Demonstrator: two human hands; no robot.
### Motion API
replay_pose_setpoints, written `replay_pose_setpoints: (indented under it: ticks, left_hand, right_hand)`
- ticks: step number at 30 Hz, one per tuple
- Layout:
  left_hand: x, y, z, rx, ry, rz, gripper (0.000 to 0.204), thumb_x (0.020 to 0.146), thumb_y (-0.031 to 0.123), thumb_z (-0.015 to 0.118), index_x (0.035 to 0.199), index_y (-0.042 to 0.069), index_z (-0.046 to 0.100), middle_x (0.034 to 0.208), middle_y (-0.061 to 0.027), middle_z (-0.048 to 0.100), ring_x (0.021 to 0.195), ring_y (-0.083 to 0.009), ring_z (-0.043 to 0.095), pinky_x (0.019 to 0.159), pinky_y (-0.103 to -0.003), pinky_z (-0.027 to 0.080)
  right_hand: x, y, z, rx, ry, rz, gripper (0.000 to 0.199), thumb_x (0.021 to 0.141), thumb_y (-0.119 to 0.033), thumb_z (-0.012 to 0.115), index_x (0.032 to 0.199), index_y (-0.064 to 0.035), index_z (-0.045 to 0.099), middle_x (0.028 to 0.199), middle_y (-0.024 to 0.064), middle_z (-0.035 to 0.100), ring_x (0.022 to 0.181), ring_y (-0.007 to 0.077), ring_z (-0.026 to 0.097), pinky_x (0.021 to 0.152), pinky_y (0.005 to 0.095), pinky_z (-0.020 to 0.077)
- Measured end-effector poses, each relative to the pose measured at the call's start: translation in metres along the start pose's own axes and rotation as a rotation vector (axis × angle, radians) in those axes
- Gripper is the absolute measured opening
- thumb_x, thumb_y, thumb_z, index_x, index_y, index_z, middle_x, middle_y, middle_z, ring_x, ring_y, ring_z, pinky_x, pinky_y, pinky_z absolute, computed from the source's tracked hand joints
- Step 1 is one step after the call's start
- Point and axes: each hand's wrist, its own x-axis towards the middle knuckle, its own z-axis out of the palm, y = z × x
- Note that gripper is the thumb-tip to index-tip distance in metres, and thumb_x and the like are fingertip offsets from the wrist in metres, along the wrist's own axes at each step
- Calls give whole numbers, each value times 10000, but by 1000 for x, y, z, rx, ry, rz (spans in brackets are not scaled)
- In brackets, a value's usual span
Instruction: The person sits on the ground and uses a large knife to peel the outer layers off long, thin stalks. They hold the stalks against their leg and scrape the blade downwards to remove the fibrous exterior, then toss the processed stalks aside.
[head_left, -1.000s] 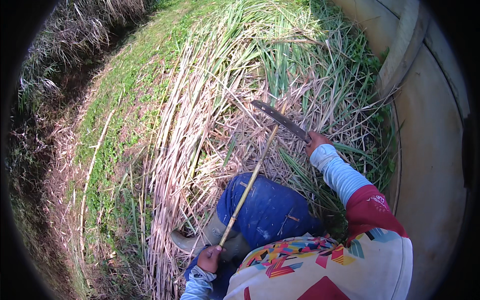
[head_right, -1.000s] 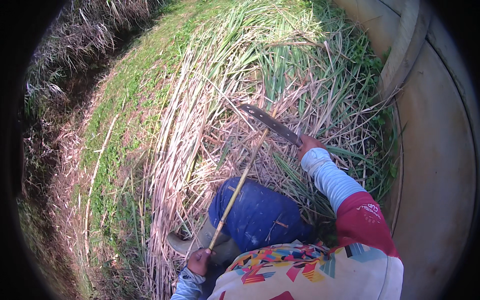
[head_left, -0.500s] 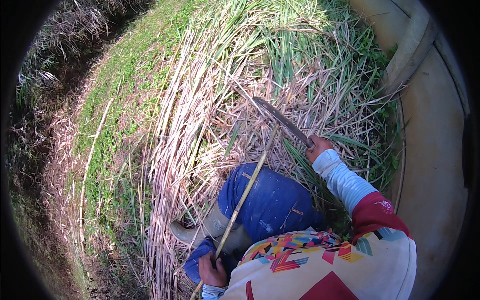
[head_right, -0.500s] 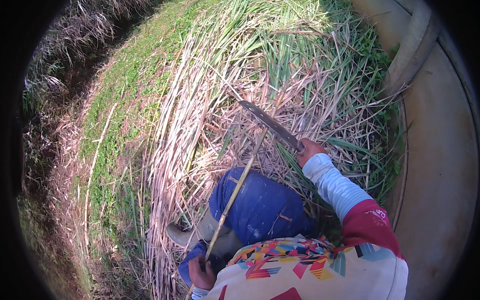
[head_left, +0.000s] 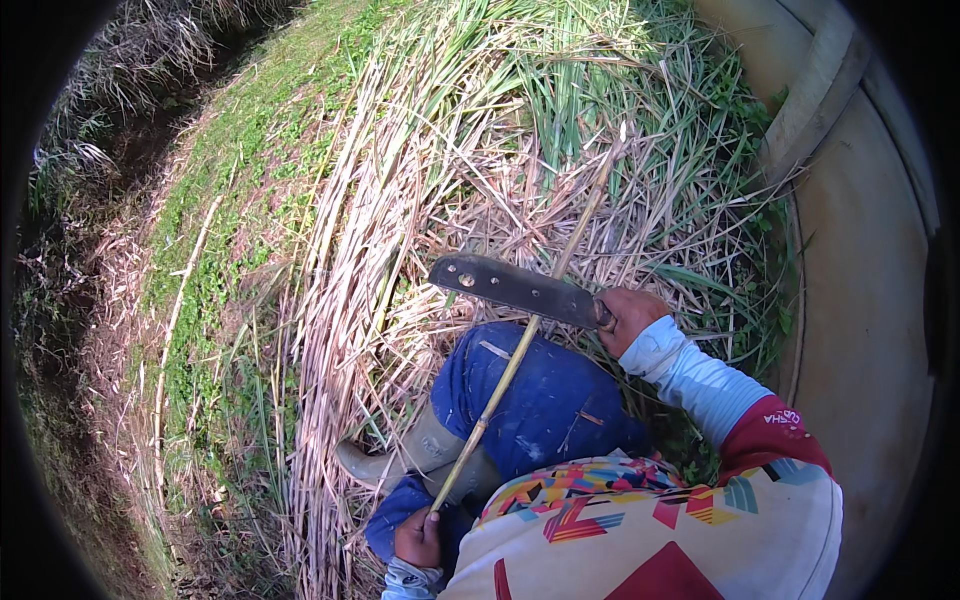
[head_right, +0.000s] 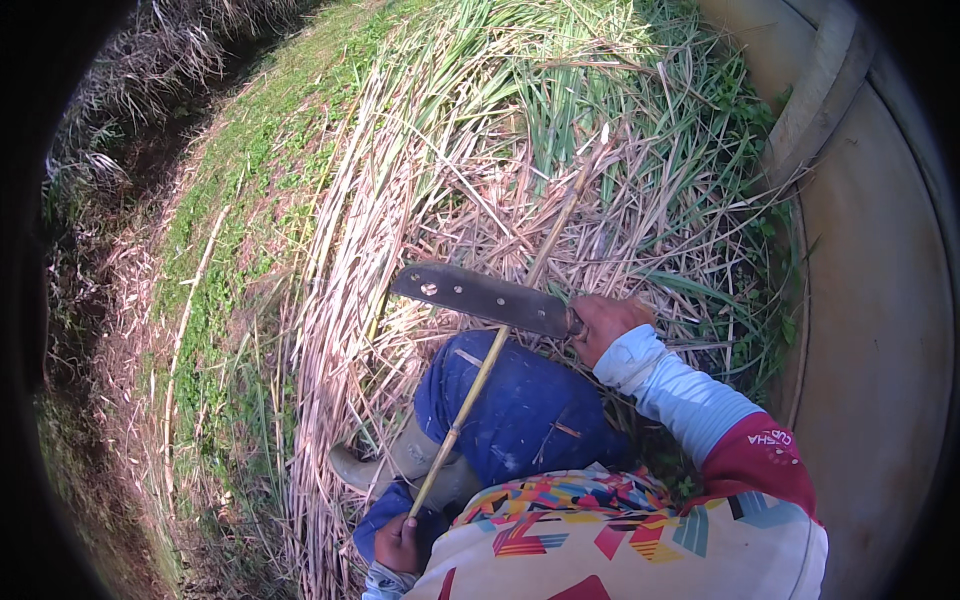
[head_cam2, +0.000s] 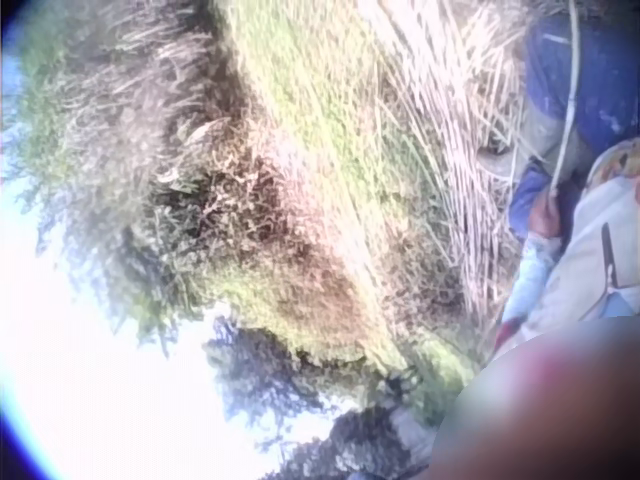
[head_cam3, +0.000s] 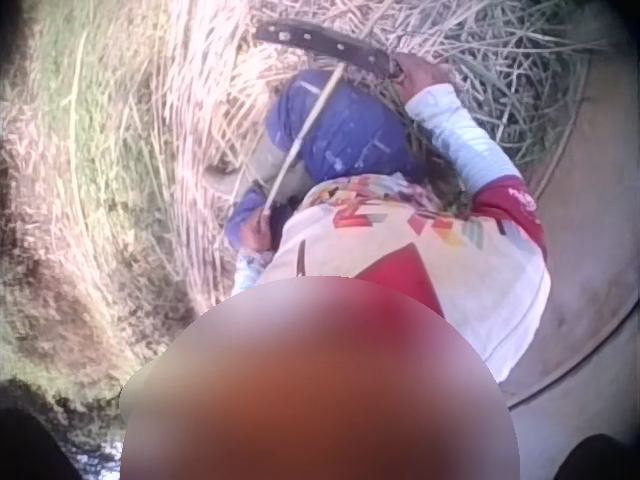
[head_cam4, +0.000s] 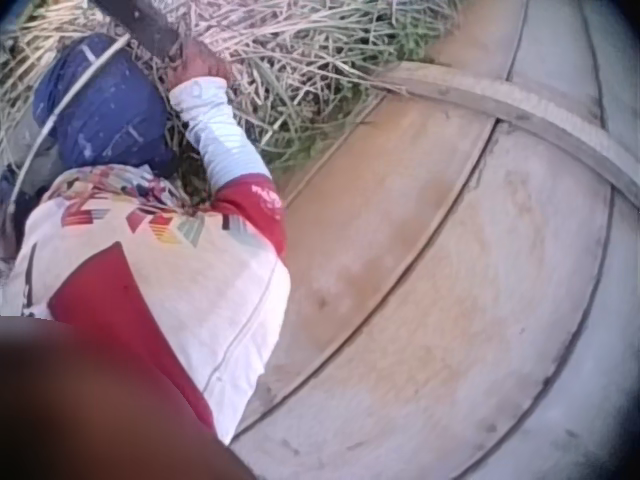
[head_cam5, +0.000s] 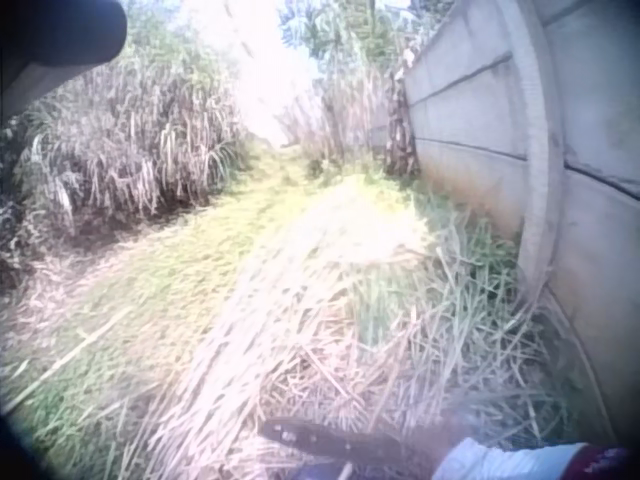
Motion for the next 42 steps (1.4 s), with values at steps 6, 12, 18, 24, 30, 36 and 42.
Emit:
replay_pose_setpoints:
  ticks: [6,12,18,24,30,36,42]
  left_hand:
    - [24,-1,11,3,-79,-68,351,1010,284,537,837,19,689,702,-197,654,663,-377,670,601,-432,487]
    - [51,3,17,-63,-173,-28,418,1028,330,507,798,17,661,671,-158,643,625,-320,645,593,-404,474]
    - [61,-1,9,-202,-336,-73,474,1046,392,457,802,26,634,654,-76,602,626,-197,590,626,-348,456]
    - [64,-9,9,-248,-378,-109,483,1041,408,466,797,27,636,654,-78,595,624,-202,584,626,-350,448]
    - [63,-7,18,-145,-334,-64,415,1005,381,553,831,15,648,636,-126,610,597,-259,611,587,-380,447]
    - [47,28,12,-25,-83,40,229,934,239,664,902,12,660,652,-149,618,598,-326,619,591,-381,484]
    - [15,32,7,201,285,299,192,966,238,618,947,51,655,695,-134,588,603,-290,584,594,-394,472]
  right_hand:
    - [-24,-11,18,-174,-255,-234,238,747,-110,653,982,-70,641,893,146,652,859,357,664,765,462,535]
    - [21,38,10,-305,-134,-18,222,730,-60,633,948,-47,596,890,170,630,891,393,636,803,484,509]
    - [-5,17,35,-252,-170,-203,133,788,-96,594,919,-73,594,869,125,624,861,348,655,764,452,518]
    - [39,52,11,-232,-38,559,263,805,-126,689,1044,-53,607,1033,212,668,988,416,644,856,484,513]
    - [37,90,3,-18,30,688,287,804,-150,729,1051,-69,608,998,204,674,988,424,648,865,484,518]
    - [-8,41,36,9,-185,511,303,806,-175,725,1061,-76,595,1032,206,649,1018,417,634,891,473,511]
    - [-5,42,54,95,-132,504,325,798,-177,761,1062,-64,607,945,211,659,943,436,642,835,468,515]
